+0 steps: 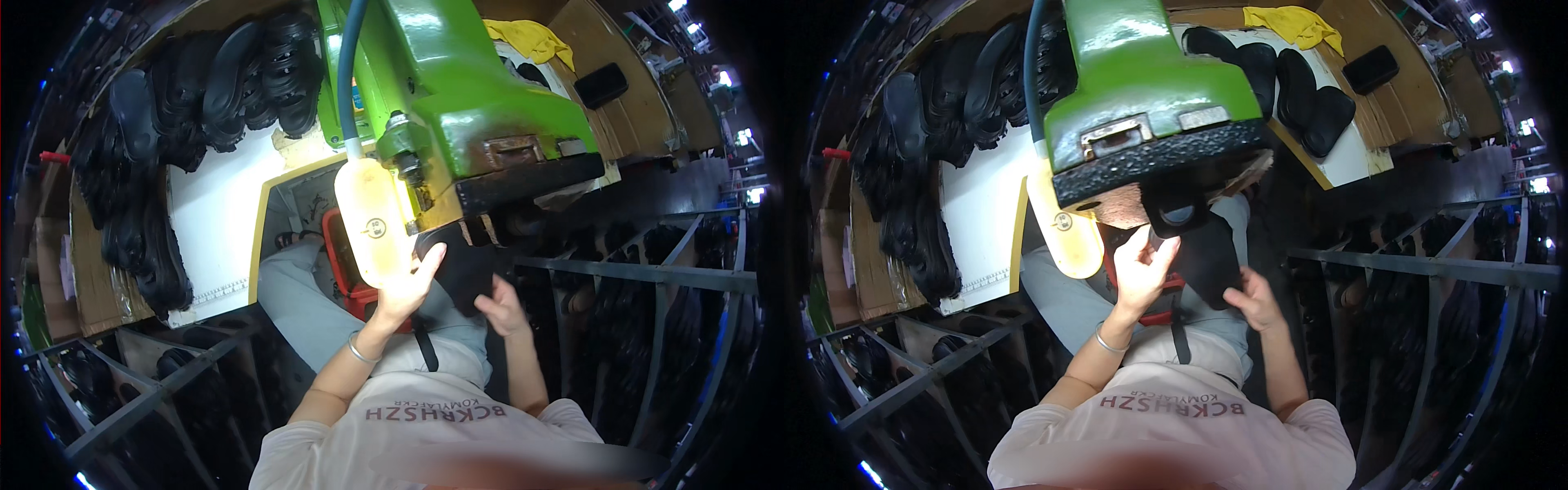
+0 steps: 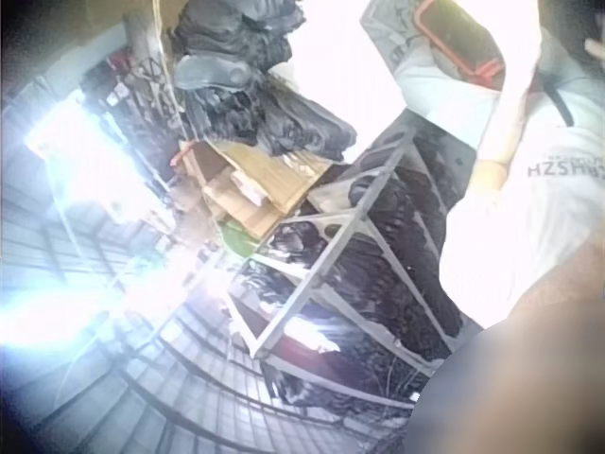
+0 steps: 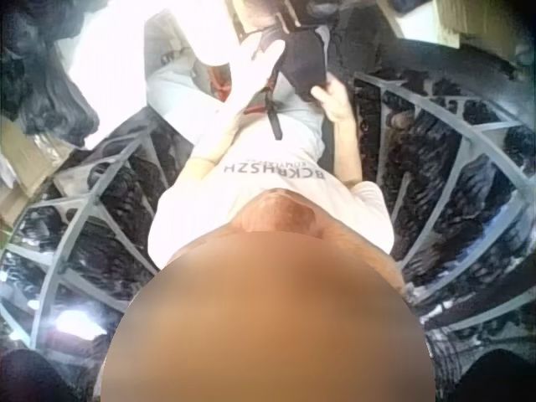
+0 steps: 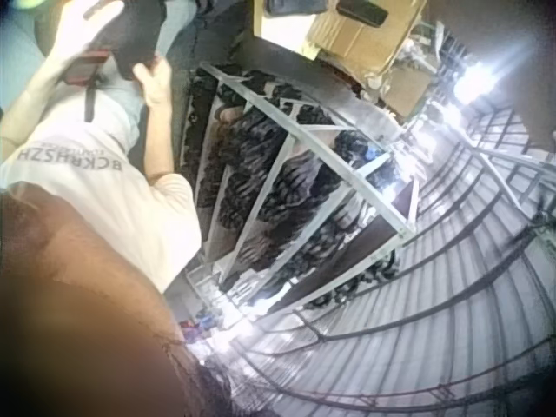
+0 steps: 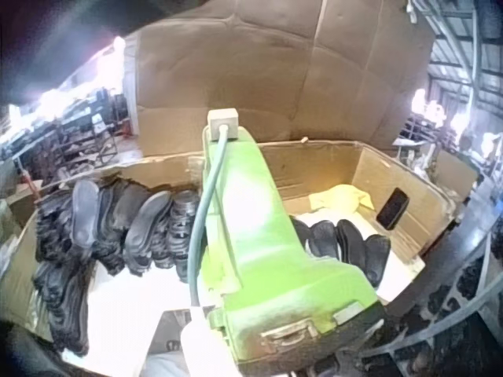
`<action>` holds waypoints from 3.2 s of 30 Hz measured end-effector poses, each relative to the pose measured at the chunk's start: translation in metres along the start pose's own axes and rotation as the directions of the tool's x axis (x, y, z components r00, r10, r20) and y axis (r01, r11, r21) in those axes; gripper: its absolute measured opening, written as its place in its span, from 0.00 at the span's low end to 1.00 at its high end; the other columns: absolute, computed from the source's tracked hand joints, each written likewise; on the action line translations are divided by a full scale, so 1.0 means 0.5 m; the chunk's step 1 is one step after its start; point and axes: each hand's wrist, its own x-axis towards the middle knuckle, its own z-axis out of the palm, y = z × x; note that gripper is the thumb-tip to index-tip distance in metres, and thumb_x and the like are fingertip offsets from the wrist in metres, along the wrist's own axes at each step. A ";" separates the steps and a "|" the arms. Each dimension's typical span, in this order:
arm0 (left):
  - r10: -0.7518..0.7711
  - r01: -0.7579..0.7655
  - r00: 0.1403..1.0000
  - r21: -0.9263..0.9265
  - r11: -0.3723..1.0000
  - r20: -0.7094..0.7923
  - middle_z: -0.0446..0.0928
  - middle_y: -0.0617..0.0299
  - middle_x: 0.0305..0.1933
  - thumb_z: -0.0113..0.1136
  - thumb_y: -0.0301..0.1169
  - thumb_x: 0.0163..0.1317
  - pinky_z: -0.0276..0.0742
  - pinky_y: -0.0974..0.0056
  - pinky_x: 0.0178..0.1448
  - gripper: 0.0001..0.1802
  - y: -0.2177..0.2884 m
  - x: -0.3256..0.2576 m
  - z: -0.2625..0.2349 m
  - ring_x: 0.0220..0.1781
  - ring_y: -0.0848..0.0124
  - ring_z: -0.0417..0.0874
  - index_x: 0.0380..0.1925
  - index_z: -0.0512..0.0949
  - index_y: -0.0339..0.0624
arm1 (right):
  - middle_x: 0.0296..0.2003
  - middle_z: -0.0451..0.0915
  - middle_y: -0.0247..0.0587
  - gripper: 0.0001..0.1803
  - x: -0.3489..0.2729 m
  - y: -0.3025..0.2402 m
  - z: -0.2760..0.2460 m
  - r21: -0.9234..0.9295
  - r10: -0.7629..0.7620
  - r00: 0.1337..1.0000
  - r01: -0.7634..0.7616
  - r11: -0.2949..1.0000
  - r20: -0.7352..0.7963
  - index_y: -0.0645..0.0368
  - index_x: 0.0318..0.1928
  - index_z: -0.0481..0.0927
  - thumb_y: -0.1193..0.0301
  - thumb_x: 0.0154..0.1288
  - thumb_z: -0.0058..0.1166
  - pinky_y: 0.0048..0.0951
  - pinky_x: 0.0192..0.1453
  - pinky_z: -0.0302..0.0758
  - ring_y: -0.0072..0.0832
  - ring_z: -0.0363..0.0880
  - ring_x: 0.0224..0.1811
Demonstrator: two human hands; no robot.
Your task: The worker is using an industrial trimming machine to finish the edges of shoe soles and uppers.
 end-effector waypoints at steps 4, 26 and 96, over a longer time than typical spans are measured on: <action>0.148 -0.132 0.988 0.238 0.962 -0.052 0.70 0.72 0.24 0.63 0.26 0.57 0.55 0.78 0.24 0.06 -0.026 0.016 0.000 0.23 0.87 0.62 0.32 0.78 0.34 | 0.49 0.76 0.41 0.26 -0.023 0.081 0.046 0.085 0.098 0.991 -0.105 0.991 0.087 0.66 0.54 0.70 0.81 0.52 0.60 0.27 0.58 0.69 0.26 0.74 0.51; 0.209 -0.187 0.957 0.120 0.975 -0.203 0.78 0.60 0.32 0.61 0.18 0.55 0.73 0.76 0.36 0.08 -0.060 0.003 -0.001 0.32 0.79 0.77 0.34 0.74 0.32 | 0.34 0.80 0.50 0.12 -0.043 0.045 0.113 0.133 0.141 0.968 -0.171 0.976 0.209 0.70 0.40 0.76 0.79 0.55 0.58 0.30 0.38 0.81 0.31 0.81 0.34; 0.201 -0.211 0.977 0.264 0.941 0.065 0.78 0.62 0.33 0.59 0.17 0.57 0.75 0.76 0.39 0.11 -0.025 -0.012 -0.029 0.34 0.80 0.78 0.41 0.73 0.31 | 0.44 0.79 0.43 0.20 -0.040 0.074 0.094 -0.044 0.124 0.991 -0.122 0.992 0.053 0.70 0.49 0.73 0.78 0.56 0.59 0.27 0.49 0.75 0.26 0.78 0.44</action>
